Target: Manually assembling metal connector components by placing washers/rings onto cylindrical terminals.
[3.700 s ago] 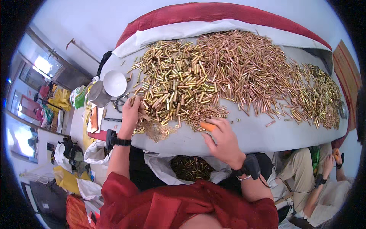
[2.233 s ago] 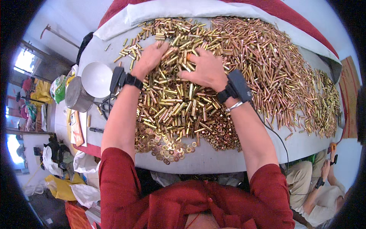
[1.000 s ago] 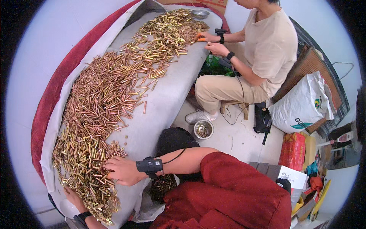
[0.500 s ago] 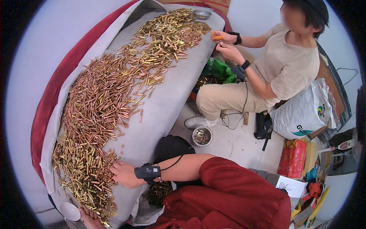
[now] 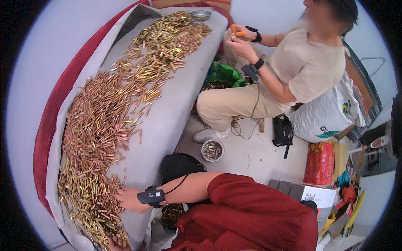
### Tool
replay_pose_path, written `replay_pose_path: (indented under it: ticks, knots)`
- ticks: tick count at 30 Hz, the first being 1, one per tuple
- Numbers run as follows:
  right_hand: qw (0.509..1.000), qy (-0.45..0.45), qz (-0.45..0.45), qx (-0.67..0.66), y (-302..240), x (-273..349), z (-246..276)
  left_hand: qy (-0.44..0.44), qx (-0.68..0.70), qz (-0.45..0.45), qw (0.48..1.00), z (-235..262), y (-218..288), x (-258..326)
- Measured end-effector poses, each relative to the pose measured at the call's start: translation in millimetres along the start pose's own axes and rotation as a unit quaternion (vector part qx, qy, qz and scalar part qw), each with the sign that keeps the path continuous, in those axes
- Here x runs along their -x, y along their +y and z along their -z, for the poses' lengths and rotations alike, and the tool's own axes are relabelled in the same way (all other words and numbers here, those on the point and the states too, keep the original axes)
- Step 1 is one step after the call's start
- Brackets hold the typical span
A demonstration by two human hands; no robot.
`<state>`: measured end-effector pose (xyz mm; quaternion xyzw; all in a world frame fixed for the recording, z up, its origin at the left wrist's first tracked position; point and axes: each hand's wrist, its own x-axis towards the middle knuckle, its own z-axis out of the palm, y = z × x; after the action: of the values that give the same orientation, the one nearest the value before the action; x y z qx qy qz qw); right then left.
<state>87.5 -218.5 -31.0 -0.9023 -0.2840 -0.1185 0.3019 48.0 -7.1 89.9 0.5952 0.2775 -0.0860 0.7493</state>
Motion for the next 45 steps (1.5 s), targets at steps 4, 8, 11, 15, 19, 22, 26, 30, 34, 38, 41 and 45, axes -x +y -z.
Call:
replay_pose_path:
  ticks: [4, 8, 11, 15, 19, 22, 26, 30, 34, 38, 41, 45]
  knots:
    - [0.999, -0.01, 0.027, -0.038, -3, -5, 12, -0.055, 0.013, 0.055, 0.997, 27, -20, -19]
    - [0.999, -0.034, 0.02, -0.037, 4, -4, 6, -0.005, -0.104, 0.003, 0.995, -15, -31, 7]
    - [0.998, -0.038, 0.037, -0.044, 4, -3, 16, -0.007, -0.058, -0.022, 0.998, -17, -37, 6]
    - [0.996, -0.044, 0.045, -0.065, 8, -3, 12, -0.06, -0.029, -0.019, 0.998, 14, -49, -23]
    - [0.995, -0.033, 0.05, -0.076, 6, -2, 15, -0.084, -0.043, -0.01, 0.996, 21, -51, -27]
    - [0.995, -0.004, 0.076, -0.069, 7, 0, 15, -0.065, -0.047, -0.025, 0.996, 0, -48, -6]
    - [0.995, -0.023, 0.059, -0.075, 6, 0, 18, -0.048, -0.031, -0.038, 0.998, 16, -60, -24]
    - [0.994, -0.062, 0.052, -0.076, 7, 2, 31, -0.107, -0.041, -0.008, 0.993, 26, -58, -27]
    - [0.99, 0.104, 0.031, -0.091, 1, 0, 25, -0.136, 0.004, 0.012, 0.991, 21, -55, -26]
    - [0.984, 0.143, -0.105, 0.015, 8, -6, 13, -0.108, 0.009, 0.017, 0.994, 12, -60, -29]
    - [0.966, 0.174, -0.182, 0.052, 13, -8, 8, -0.099, -0.018, 0.01, 0.995, 9, -62, -26]
    - [0.977, 0.125, -0.168, 0.047, 4, -3, 13, -0.089, -0.033, 0.003, 0.996, 7, -64, -26]
